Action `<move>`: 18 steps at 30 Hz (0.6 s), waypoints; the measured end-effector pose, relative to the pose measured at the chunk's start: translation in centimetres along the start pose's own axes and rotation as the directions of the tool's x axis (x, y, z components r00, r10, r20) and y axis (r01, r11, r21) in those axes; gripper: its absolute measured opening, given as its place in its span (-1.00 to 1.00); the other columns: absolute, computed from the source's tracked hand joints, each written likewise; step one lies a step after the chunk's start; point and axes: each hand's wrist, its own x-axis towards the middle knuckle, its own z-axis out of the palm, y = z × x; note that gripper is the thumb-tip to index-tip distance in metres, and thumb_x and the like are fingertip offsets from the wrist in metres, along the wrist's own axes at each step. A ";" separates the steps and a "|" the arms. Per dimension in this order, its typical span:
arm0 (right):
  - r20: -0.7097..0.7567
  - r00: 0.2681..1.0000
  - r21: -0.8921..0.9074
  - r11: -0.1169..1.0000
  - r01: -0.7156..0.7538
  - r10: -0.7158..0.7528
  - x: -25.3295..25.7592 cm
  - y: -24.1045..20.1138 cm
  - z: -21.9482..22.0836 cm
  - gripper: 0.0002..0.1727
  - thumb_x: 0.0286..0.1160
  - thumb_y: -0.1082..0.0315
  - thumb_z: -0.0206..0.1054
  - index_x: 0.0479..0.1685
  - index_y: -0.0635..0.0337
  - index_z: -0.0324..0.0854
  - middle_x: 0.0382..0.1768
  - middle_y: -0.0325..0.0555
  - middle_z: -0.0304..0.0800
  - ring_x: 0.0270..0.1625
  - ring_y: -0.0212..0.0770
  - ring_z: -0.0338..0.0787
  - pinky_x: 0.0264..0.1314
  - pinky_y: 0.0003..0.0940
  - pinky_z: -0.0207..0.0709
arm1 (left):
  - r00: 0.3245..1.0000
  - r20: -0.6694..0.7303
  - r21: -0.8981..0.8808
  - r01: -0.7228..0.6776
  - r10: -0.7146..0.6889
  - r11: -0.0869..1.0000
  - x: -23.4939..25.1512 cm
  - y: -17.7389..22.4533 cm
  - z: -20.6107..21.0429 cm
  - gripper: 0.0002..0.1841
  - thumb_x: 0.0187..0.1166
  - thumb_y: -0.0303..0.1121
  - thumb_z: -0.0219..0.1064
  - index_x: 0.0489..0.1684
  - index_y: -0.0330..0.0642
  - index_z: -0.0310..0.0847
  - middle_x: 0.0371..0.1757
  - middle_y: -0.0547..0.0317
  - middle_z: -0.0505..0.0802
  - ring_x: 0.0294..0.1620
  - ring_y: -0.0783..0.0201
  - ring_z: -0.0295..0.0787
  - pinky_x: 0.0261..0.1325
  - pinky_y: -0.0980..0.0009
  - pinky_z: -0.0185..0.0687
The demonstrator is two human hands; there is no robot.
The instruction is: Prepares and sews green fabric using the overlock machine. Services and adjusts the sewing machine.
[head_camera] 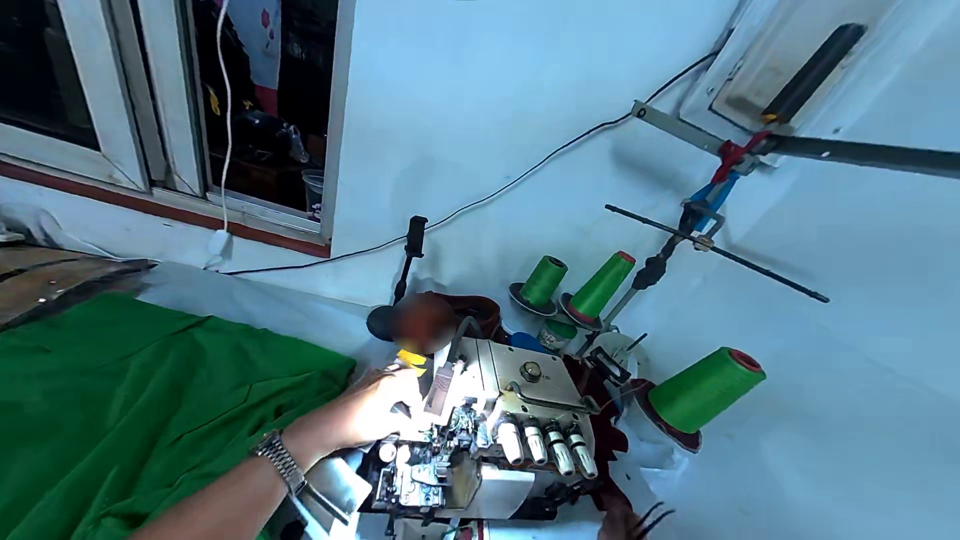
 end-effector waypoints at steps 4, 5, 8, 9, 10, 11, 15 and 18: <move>0.051 0.998 0.025 0.999 -0.033 0.032 4.6 0.4 1.8 -0.61 0.80 0.35 0.05 0.26 0.53 0.59 -0.07 0.02 0.80 -0.15 -0.46 0.74 -0.04 -0.49 0.64 | 0.996 0.062 -0.056 -0.052 0.056 0.997 -0.2 -1.3 -0.3 -0.80 0.56 -0.32 0.41 -0.13 -0.31 0.77 0.04 -0.09 0.79 0.27 -0.03 0.63 0.49 -0.13 0.25; 0.082 0.993 0.040 0.995 -0.094 0.090 5.3 0.5 2.3 -0.63 0.80 0.35 0.06 0.24 0.49 0.61 -0.19 -0.07 0.76 -0.35 -0.52 0.65 -0.29 -0.54 0.56 | 0.994 0.055 -0.065 -0.085 0.089 0.994 -0.4 -1.6 -0.3 -0.83 0.58 -0.36 0.36 -0.16 -0.32 0.76 -0.01 -0.10 0.78 0.22 -0.04 0.64 0.45 -0.13 0.26; 0.190 0.947 0.173 0.941 -0.292 0.260 6.6 2.0 3.7 -0.79 0.79 0.40 0.07 -0.04 0.34 0.57 -0.41 -0.25 0.70 -0.43 -0.52 0.70 -0.33 -0.53 0.63 | 0.983 -0.008 -0.077 -0.182 0.182 0.980 -0.7 -2.5 0.5 -0.85 0.59 -0.38 0.30 -0.26 -0.25 0.74 -0.15 0.01 0.78 0.06 0.04 0.67 0.34 -0.07 0.32; 0.190 0.934 0.235 0.909 -0.344 0.304 6.9 2.5 4.0 -0.81 0.78 0.43 0.07 -0.07 0.33 0.56 -0.41 -0.23 0.71 -0.39 -0.49 0.73 -0.27 -0.51 0.67 | 0.982 -0.013 -0.092 -0.189 0.188 0.978 -0.7 -2.6 0.5 -0.86 0.58 -0.43 0.26 -0.25 -0.25 0.73 -0.16 0.01 0.77 0.06 0.04 0.66 0.31 -0.06 0.32; 0.182 0.924 0.283 0.882 -0.377 0.336 6.8 2.3 4.1 -0.81 0.80 0.44 0.04 -0.06 0.32 0.55 -0.39 -0.23 0.71 -0.35 -0.49 0.75 -0.22 -0.51 0.69 | 0.981 -0.030 -0.114 -0.195 0.193 0.974 -0.7 -2.7 0.5 -0.86 0.56 -0.47 0.23 -0.25 -0.25 0.73 -0.15 0.01 0.77 0.05 0.05 0.66 0.29 -0.05 0.33; 0.170 0.920 0.309 0.868 -0.390 0.353 6.5 1.6 4.2 -0.79 0.82 0.44 -0.01 -0.04 0.29 0.54 -0.39 -0.26 0.71 -0.34 -0.52 0.75 -0.21 -0.54 0.70 | 0.978 -0.057 -0.151 -0.208 0.202 0.966 -0.7 -2.8 0.5 -0.85 0.54 -0.49 0.22 -0.26 -0.25 0.75 -0.16 0.03 0.77 0.05 0.07 0.67 0.29 -0.04 0.34; 0.191 0.943 0.359 0.874 -0.327 0.274 5.8 2.7 4.3 -0.78 0.76 0.49 -0.09 0.13 0.31 0.44 -0.26 -0.27 0.73 -0.23 -0.51 0.78 -0.08 -0.49 0.73 | 0.975 -0.073 -0.175 -0.219 0.209 0.960 -0.6 -3.1 0.4 -0.84 0.55 -0.46 0.18 -0.29 -0.21 0.72 -0.14 0.09 0.75 0.09 0.13 0.65 0.29 -0.01 0.37; 0.249 0.935 0.340 0.882 -0.328 0.252 5.9 0.2 3.6 -0.72 0.80 0.48 -0.18 0.18 0.36 0.42 -0.25 -0.28 0.72 -0.21 -0.56 0.77 -0.08 -0.57 0.71 | 0.981 -0.101 -0.123 -0.178 0.166 0.976 -0.7 -2.6 0.4 -0.85 0.53 -0.47 0.24 -0.27 -0.24 0.76 -0.12 0.02 0.77 0.12 0.04 0.67 0.30 -0.02 0.44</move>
